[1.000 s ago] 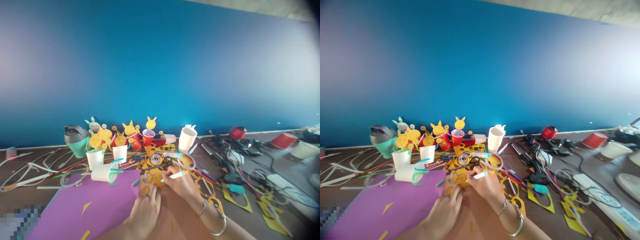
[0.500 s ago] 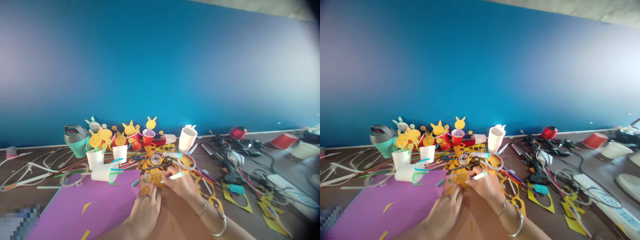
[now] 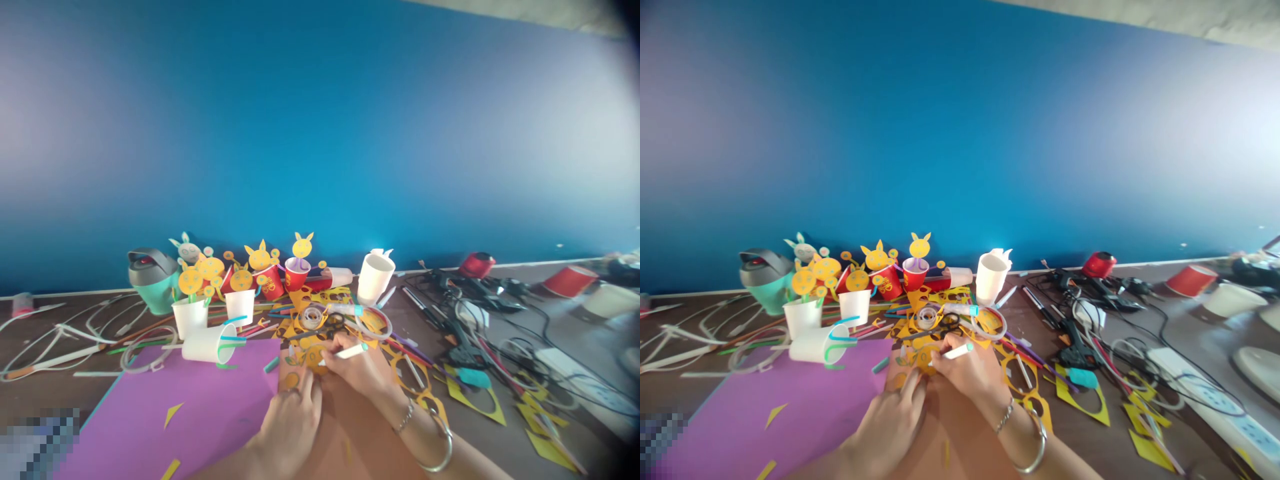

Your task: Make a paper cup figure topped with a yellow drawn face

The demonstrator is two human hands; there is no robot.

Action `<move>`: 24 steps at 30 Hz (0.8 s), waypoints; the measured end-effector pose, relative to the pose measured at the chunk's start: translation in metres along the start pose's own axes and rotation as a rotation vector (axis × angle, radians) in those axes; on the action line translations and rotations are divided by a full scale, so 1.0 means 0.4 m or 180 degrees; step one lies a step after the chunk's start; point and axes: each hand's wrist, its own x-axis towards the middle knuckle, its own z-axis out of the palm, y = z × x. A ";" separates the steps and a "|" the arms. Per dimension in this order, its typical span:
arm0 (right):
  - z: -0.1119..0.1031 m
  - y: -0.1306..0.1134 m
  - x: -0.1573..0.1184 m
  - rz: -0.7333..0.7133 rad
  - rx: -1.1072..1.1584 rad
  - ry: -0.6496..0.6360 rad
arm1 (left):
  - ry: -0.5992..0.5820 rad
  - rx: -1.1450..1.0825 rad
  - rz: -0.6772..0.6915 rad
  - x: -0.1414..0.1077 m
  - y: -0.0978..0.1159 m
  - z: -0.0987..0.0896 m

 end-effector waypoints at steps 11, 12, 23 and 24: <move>0.043 0.028 0.012 0.0026 0.0020 0.0164 | -0.0036 -0.0112 0.0025 0.001 -0.002 0.003; 0.041 0.027 0.011 0.0028 0.0010 0.0159 | -0.0034 -0.0133 0.0007 0.001 -0.002 0.003; 0.024 0.011 0.010 0.0119 0.0492 0.0196 | -0.0038 -0.0120 0.0006 -0.001 -0.003 -0.002; 0.025 0.011 0.012 0.0178 0.0582 0.0244 | -0.0015 -0.0138 0.0010 -0.001 -0.003 0.001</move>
